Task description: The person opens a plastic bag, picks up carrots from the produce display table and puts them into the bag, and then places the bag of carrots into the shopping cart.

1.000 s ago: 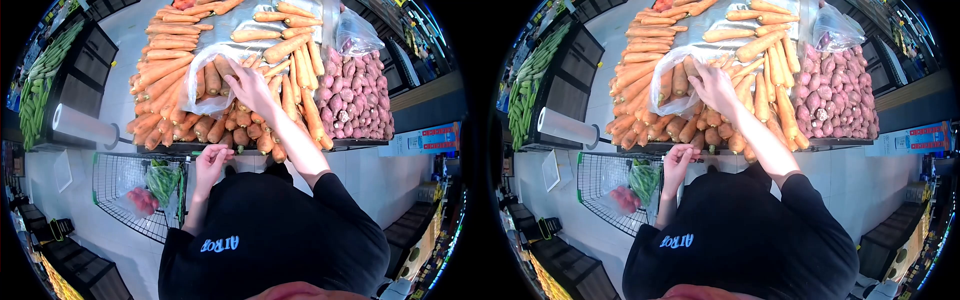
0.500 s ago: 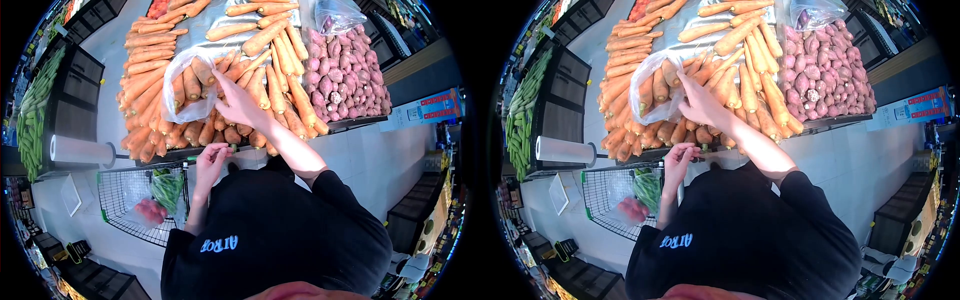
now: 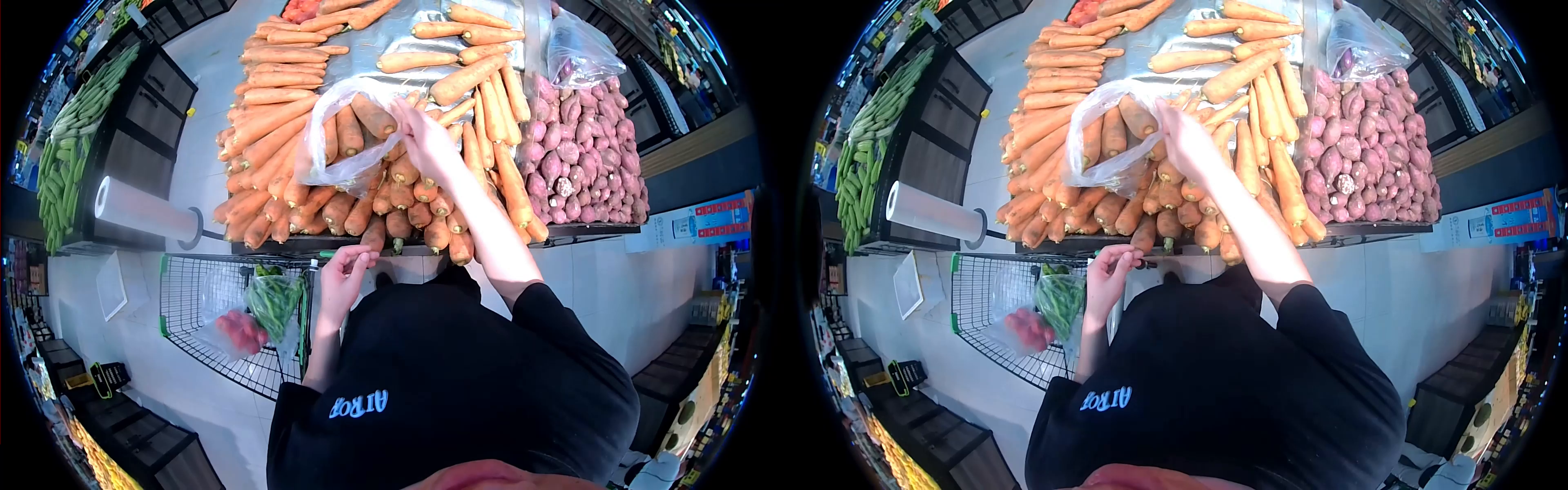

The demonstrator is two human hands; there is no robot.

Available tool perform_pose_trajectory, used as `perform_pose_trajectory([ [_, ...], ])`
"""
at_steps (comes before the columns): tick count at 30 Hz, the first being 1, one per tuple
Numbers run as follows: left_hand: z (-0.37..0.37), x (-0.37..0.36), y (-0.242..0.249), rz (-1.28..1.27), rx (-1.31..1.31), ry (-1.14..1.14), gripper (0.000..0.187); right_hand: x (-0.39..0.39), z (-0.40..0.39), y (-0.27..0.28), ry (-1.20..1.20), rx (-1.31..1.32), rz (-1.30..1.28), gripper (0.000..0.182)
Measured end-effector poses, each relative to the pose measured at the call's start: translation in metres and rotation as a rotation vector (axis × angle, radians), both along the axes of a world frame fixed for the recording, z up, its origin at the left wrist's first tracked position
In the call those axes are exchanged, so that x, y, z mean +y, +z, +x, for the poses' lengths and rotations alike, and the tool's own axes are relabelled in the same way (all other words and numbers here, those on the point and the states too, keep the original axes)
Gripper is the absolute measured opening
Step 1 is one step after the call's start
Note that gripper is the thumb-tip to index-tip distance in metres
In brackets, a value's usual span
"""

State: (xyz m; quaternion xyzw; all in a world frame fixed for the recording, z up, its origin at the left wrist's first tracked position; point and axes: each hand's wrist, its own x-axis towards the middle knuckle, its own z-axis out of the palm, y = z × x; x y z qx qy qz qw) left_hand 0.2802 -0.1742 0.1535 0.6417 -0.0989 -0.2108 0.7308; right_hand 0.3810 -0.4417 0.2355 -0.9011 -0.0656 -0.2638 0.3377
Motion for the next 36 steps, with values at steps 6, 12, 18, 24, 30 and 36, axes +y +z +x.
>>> perform_pose_trajectory([
  [6, -0.006, 0.010, -0.004, 0.003, 0.004, 0.061, 0.018, 0.015, -0.011, 0.011, 0.025, -0.141, -0.141, 0.029],
  [12, -0.008, 0.011, -0.001, 0.042, -0.003, 0.072, 0.019, 0.029, -0.011, 0.031, 0.155, -0.421, 0.022, 0.029],
  [18, -0.009, 0.003, 0.001, 0.073, -0.026, 0.063, 0.019, 0.022, -0.020, 0.019, 0.118, -0.391, 0.097, 0.027],
  [24, -0.014, -0.015, 0.011, 0.126, -0.050, 0.024, 0.018, 0.004, -0.041, -0.009, 0.170, -0.232, 0.140, 0.022],
  [30, -0.017, -0.035, 0.021, 0.212, -0.121, -0.004, 0.018, -0.004, -0.062, -0.002, 0.105, -0.232, 0.210, 0.021],
  [36, -0.027, -0.059, 0.021, 0.284, -0.165, -0.018, 0.011, -0.052, -0.117, -0.027, -0.022, -0.167, 0.171, 0.011],
])
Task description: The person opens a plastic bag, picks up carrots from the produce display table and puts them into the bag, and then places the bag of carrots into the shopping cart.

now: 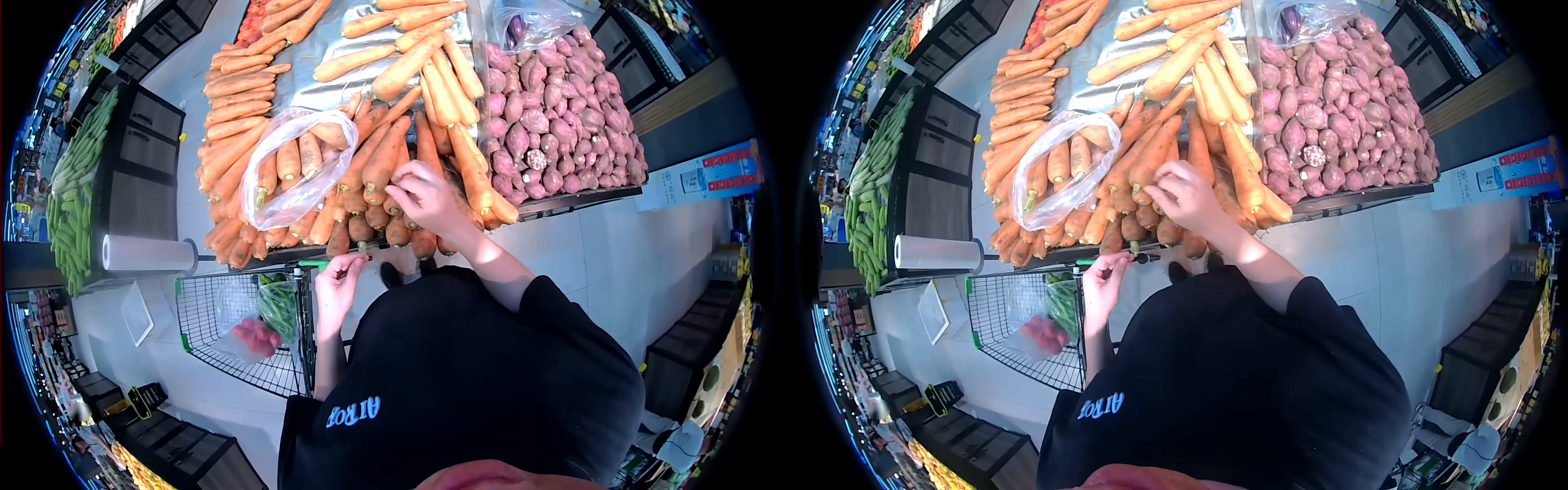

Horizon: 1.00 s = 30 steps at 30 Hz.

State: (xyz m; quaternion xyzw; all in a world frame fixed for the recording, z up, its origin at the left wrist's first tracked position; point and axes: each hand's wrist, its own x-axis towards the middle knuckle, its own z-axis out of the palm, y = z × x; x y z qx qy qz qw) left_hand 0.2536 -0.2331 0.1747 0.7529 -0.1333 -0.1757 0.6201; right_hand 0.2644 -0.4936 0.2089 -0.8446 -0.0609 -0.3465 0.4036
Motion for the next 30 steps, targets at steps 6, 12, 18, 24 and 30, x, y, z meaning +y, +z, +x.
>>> perform_pose_trajectory([
  [6, -0.007, -0.017, 0.010, 0.069, -0.002, -0.053, 0.017, -0.069, -0.068, -0.031, -0.366, 0.255, -0.192, 0.028],
  [12, -0.007, -0.035, 0.025, 0.144, -0.052, -0.111, 0.022, -0.083, -0.097, -0.042, -0.390, 0.536, -0.096, 0.058],
  [18, -0.017, -0.052, 0.033, 0.197, -0.133, -0.103, 0.015, -0.064, -0.073, -0.026, -0.289, 0.354, -0.265, 0.054],
  [24, -0.037, -0.043, 0.024, 0.185, -0.016, 0.041, 0.016, -0.014, -0.011, -0.018, 0.022, 0.278, -0.314, 0.051],
  [30, -0.056, -0.022, 0.024, 0.148, 0.160, 0.162, 0.021, 0.011, 0.033, -0.032, 0.119, 0.211, -0.458, 0.057],
])
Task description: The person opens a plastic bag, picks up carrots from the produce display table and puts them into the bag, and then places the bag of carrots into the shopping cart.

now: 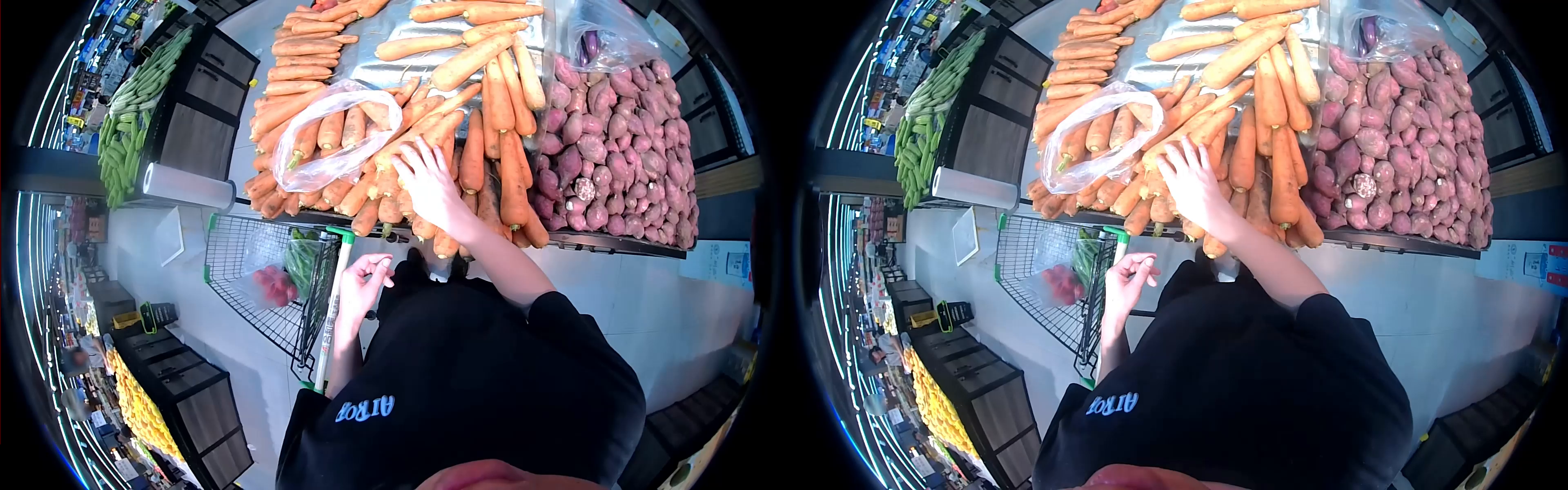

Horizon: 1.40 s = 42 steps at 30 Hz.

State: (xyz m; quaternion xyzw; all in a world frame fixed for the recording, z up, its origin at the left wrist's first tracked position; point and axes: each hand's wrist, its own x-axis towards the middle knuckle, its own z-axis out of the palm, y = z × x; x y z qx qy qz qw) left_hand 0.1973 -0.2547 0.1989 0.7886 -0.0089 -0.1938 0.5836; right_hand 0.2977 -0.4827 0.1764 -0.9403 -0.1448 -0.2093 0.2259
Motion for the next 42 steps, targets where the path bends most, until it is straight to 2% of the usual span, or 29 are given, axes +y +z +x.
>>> perform_pose_trajectory([
  [2, -0.004, 0.006, -0.009, -0.072, 0.008, 0.018, 0.021, 0.000, 0.002, 0.001, -0.021, -0.001, -0.046, 0.059],
  [5, 0.001, 0.008, -0.015, -0.023, -0.047, -0.012, 0.020, -0.010, 0.006, 0.001, 0.034, -0.034, 0.047, 0.056],
  [6, 0.006, 0.007, -0.011, -0.030, -0.041, -0.036, 0.020, -0.010, 0.003, 0.013, 0.026, -0.079, 0.092, 0.049],
  [9, 0.026, 0.004, 0.006, 0.063, -0.152, -0.125, 0.020, -0.018, -0.001, 0.028, -0.071, -0.009, 0.057, 0.045],
  [10, 0.033, 0.006, 0.006, 0.013, -0.164, -0.117, 0.020, -0.025, 0.001, 0.029, -0.111, -0.071, 0.048, 0.044],
  [13, 0.054, 0.010, 0.006, -0.030, -0.205, -0.086, 0.018, -0.046, -0.009, 0.052, -0.316, -0.059, 0.292, 0.046],
  [15, 0.059, 0.013, 0.012, -0.033, -0.197, -0.111, 0.019, -0.072, -0.012, 0.057, -0.394, -0.214, 0.417, 0.049],
  [17, 0.066, 0.015, 0.013, -0.066, -0.186, -0.158, 0.019, -0.095, -0.025, 0.059, -0.543, -0.198, 0.457, 0.053],
  [19, 0.072, 0.014, 0.010, -0.122, -0.149, -0.198, 0.019, -0.101, -0.045, 0.066, -0.363, -0.185, 1.105, 0.052],
  [23, 0.089, 0.009, 0.011, -0.243, -0.107, -0.297, 0.023, -0.085, -0.086, 0.079, -0.426, -0.174, 1.359, 0.055],
  [25, 0.094, -0.002, 0.019, -0.388, -0.049, -0.282, 0.028, -0.075, -0.097, 0.082, -0.312, -0.177, 1.447, 0.056],
  [26, 0.098, -0.004, 0.026, -0.347, -0.067, -0.316, 0.039, -0.065, -0.099, 0.088, -0.311, -0.140, 1.539, 0.057],
  [29, 0.103, -0.013, 0.039, -0.521, -0.019, -0.277, 0.046, -0.042, -0.092, 0.084, 0.014, -0.128, 1.616, 0.058],
  [30, 0.105, -0.016, 0.051, -0.579, -0.010, -0.246, 0.055, -0.038, -0.090, 0.079, 0.002, -0.067, 1.505, 0.059],
  [33, 0.109, -0.009, 0.056, -0.506, -0.188, -0.198, 0.061, -0.032, -0.080, 0.077, 0.175, 0.071, 1.501, 0.060],
  [34, 0.110, -0.009, 0.056, -0.553, -0.116, -0.143, 0.060, -0.037, -0.082, 0.072, 0.118, 0.168, 1.470, 0.059],
  [38, 0.109, -0.005, 0.064, -0.575, -0.225, -0.133, 0.052, -0.045, -0.076, 0.070, 0.197, 0.294, 1.262, 0.058],
  [41, 0.112, 0.000, 0.065, -0.541, -0.249, -0.139, 0.049, -0.041, -0.073, 0.077, 0.166, 0.383, 1.203, 0.061],
  [42, 0.113, 0.002, 0.066, -0.531, -0.248, -0.135, 0.048, -0.039, -0.074, 0.086, 0.149, 0.468, 1.270, 0.064],
])
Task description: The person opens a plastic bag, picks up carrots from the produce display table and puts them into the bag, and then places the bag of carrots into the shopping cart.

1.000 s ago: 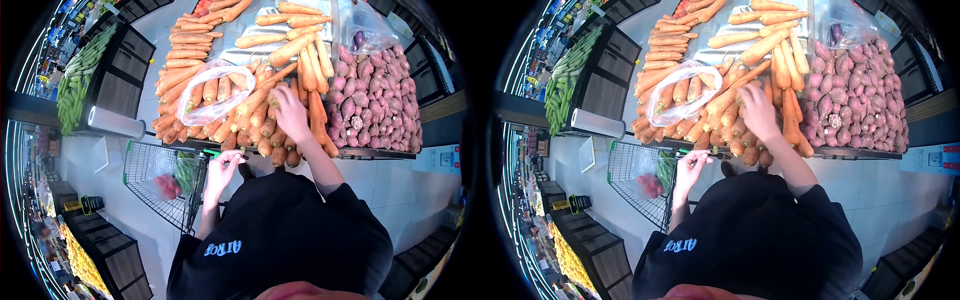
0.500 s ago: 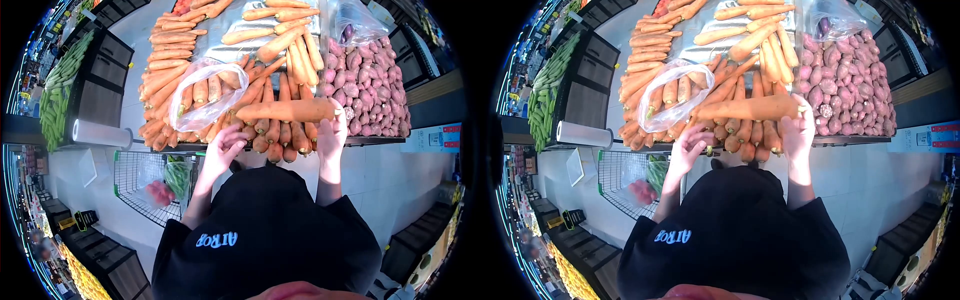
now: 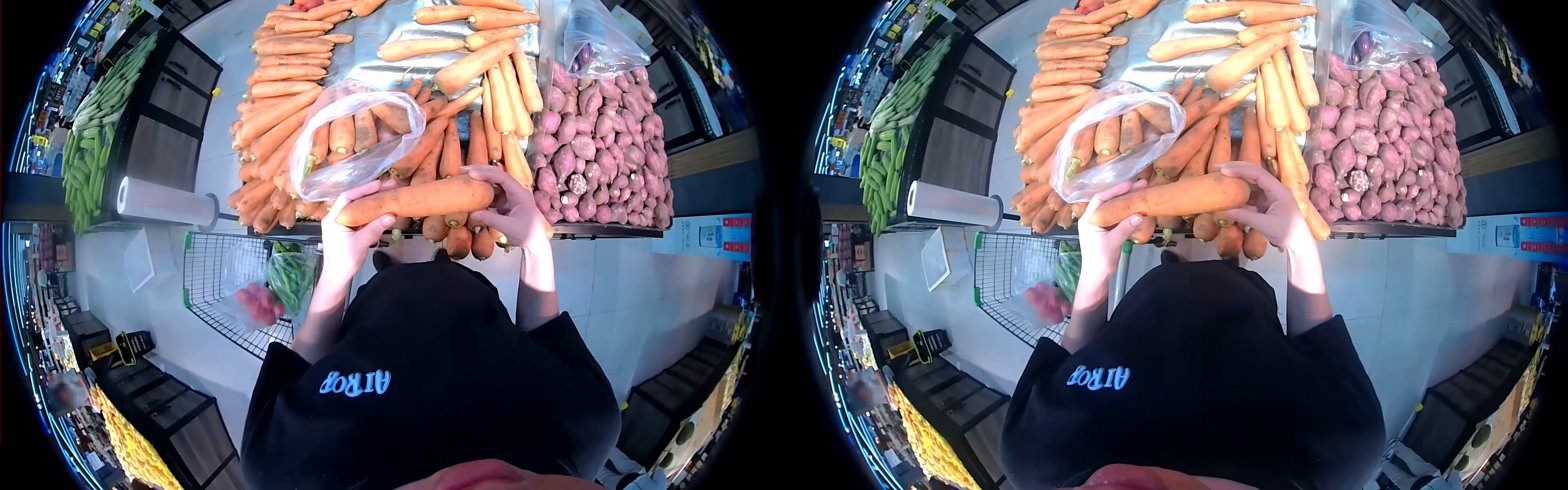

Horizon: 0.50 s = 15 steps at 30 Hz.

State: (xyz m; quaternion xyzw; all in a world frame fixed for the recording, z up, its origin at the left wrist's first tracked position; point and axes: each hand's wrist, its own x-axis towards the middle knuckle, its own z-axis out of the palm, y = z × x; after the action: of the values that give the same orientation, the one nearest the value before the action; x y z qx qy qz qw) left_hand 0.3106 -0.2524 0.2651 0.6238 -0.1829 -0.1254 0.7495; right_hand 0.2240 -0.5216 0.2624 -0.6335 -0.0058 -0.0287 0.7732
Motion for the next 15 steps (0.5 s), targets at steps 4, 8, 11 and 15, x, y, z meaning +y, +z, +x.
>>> perform_pose_trajectory([
  [4, 0.002, 0.008, 0.006, -0.060, 0.009, 0.009, 0.045, 0.000, 0.008, 0.003, 0.034, 0.064, 0.019, 0.063],
  [8, 0.005, 0.014, 0.002, -0.129, 0.018, -0.028, 0.044, 0.001, 0.017, -0.001, 0.013, 0.109, 0.027, 0.035],
  [11, 0.000, 0.008, 0.002, -0.205, 0.050, -0.061, 0.044, 0.012, 0.023, -0.015, -0.066, 0.269, 0.033, 0.050],
  [15, -0.005, 0.004, 0.002, -0.233, 0.091, -0.050, 0.044, 0.026, 0.025, -0.009, -0.095, 0.367, -0.080, 0.078],
])
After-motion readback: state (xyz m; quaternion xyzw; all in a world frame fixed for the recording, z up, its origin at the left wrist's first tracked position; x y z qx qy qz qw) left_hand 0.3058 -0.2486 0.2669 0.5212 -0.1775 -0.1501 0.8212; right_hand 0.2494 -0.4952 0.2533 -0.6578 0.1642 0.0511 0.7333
